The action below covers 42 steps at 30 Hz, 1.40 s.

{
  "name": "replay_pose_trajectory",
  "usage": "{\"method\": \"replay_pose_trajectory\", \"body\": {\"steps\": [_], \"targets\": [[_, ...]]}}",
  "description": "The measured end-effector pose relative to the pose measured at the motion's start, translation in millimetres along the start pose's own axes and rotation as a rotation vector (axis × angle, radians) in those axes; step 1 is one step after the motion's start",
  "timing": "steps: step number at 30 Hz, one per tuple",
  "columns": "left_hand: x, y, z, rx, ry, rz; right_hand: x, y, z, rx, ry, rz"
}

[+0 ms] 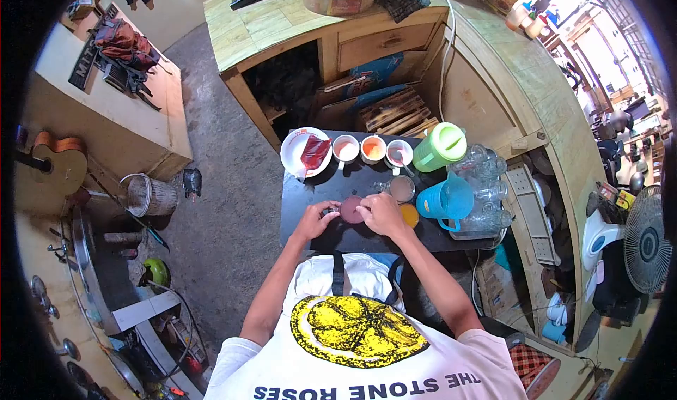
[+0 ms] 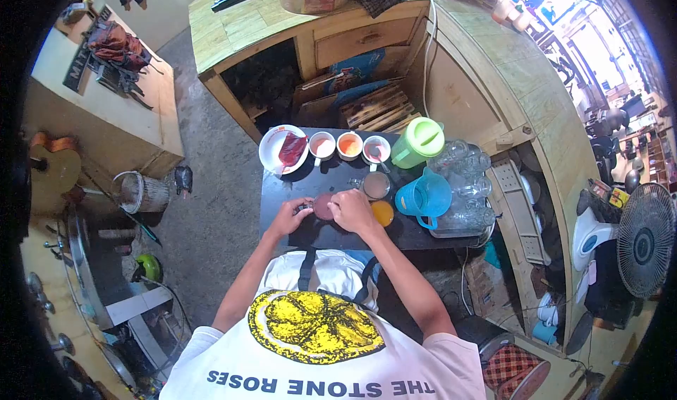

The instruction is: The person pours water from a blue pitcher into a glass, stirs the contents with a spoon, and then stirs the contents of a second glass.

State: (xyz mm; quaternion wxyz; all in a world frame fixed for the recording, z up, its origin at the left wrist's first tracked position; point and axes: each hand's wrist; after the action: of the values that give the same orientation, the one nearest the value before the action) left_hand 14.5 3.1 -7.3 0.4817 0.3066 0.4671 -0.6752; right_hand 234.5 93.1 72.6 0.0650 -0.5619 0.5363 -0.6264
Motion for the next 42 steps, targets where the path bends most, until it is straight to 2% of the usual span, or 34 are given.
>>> {"method": "replay_pose_trajectory", "body": {"steps": [3,6,9,12,15,17,18,21,22,25,28,30,32,36,38,42], "targets": [[8.1,2.0,-2.0,-0.048,0.086,0.001,-2.2,0.7,-2.6,-0.110,0.026,0.176],[8.6,3.2,-2.6,-0.038,0.082,-0.001,-1.9,-5.5,-0.3,0.004,0.015,0.280],[11.4,2.7,-4.3,-0.041,0.106,0.007,-8.3,-4.2,3.6,0.170,0.035,0.113],[15.2,3.6,-5.0,-0.030,0.106,0.000,-3.0,0.5,3.7,-0.063,-0.008,0.058],[10.7,1.3,-3.7,-0.010,0.077,0.006,1.5,-5.9,2.3,-0.146,-0.064,0.280],[3.9,0.8,-0.3,-0.017,0.080,0.013,0.0,-5.4,5.3,-0.010,-0.032,0.294],[4.4,1.3,-2.8,-0.058,0.183,-0.033,0.5,-4.6,7.6,0.062,-0.016,0.300],[2.5,-1.4,-1.5,0.002,0.031,-0.032,3.5,-2.6,9.9,0.089,-0.044,0.127],[-1.6,-2.3,0.6,0.009,0.009,-0.022,3.3,2.8,9.7,-0.013,-0.037,0.046],[-6.6,-3.3,2.7,0.016,-0.031,0.003,7.0,3.1,5.8,-0.140,0.047,0.178],[4.4,2.1,-0.4,-0.018,0.020,-0.011,4.9,-4.2,3.8,0.034,0.105,0.275],[9.6,3.6,-2.4,-0.068,0.109,-0.058,3.7,-7.3,3.1,0.095,0.074,0.173],[11.3,4.3,-2.6,-0.044,0.083,-0.034,4.6,-7.4,2.8,0.156,0.040,0.067],[-6.6,-0.7,2.0,-0.003,-0.026,-0.014,12.6,1.1,1.2,-0.047,0.064,0.166],[5.8,2.1,-2.6,-0.019,0.032,-0.019,14.7,0.2,1.1,-0.082,0.093,0.269],[8.5,3.9,-2.7,-0.045,0.076,-0.029,9.3,3.7,6.6,0.088,0.121,0.283]]}}
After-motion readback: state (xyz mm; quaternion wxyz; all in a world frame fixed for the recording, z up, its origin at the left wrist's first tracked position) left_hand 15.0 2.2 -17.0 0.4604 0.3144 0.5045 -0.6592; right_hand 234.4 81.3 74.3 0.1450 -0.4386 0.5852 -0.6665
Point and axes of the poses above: each hand's wrist, its own z-axis away from the middle knuckle, its own y-axis out of the palm, x = y × z, and after that the axes turned 12 degrees about -y, right-handed
